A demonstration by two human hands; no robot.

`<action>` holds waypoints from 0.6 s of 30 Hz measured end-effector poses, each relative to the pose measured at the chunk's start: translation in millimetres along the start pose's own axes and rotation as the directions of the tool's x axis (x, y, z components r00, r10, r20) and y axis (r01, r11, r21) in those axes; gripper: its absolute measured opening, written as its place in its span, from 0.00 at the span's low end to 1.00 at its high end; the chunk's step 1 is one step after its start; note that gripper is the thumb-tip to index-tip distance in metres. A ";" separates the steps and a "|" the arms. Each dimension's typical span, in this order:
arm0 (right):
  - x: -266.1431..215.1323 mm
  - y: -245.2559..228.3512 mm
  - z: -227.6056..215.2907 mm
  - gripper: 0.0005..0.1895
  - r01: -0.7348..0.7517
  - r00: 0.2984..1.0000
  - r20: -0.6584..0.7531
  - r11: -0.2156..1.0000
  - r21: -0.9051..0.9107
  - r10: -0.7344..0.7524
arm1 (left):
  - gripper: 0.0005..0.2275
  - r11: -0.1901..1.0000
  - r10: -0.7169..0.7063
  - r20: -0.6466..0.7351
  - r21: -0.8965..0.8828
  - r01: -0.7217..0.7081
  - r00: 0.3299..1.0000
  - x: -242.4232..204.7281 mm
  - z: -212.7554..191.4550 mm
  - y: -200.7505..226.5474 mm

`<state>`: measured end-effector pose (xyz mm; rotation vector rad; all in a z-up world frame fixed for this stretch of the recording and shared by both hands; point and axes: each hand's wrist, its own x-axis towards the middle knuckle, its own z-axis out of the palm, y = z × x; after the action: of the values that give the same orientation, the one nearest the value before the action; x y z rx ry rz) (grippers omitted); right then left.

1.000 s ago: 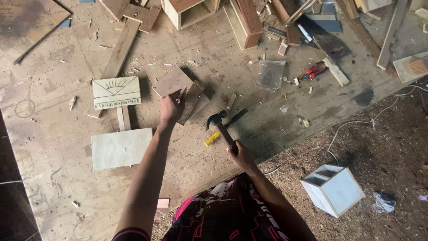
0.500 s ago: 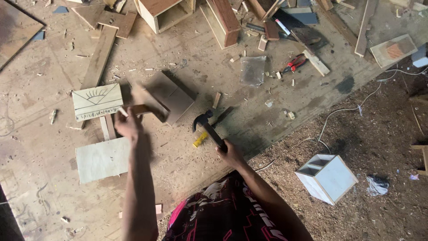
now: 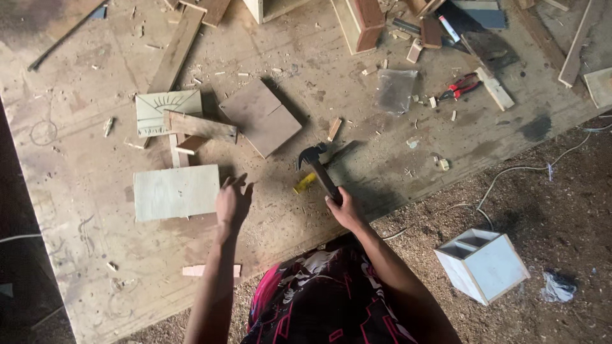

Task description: The person assembles small wooden boxes by hand, using a hammer and chisel to fit pieces together. They repeatedly position and tap wooden components, occasionally adjusting the box orientation on the workbench.

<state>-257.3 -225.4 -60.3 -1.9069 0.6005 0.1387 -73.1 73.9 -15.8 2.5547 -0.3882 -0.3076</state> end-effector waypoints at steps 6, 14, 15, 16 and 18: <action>2.7 10.3 0.6 0.15 0.067 0.996 -0.053 0.998 -0.009 -0.067 | 0.10 0.985 0.033 0.012 0.170 -0.034 0.999 -10.0 4.9 19.7; 0.5 12.1 7.0 0.12 0.026 0.998 -0.053 0.996 0.080 -0.022 | 0.10 0.998 -0.017 0.001 0.059 0.017 1.000 -31.6 17.8 29.9; -1.2 9.8 6.1 0.13 0.029 0.998 -0.051 0.995 0.095 -0.025 | 0.10 0.999 0.019 -0.045 0.034 -0.018 0.999 -36.7 19.7 32.1; -2.8 7.6 5.2 0.13 0.032 0.998 -0.049 0.993 0.110 -0.027 | 0.10 0.999 0.054 -0.091 0.010 -0.054 0.994 -41.7 20.7 33.6; -2.9 4.7 4.2 0.12 0.008 0.999 -0.033 0.998 0.064 -0.006 | 0.13 0.997 -0.047 -0.003 -0.055 0.046 0.999 -52.0 22.4 37.4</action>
<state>-261.2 -222.1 -64.9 -1.8518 0.6136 0.0829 -136.1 50.1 -7.2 2.5126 -0.3144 -0.3250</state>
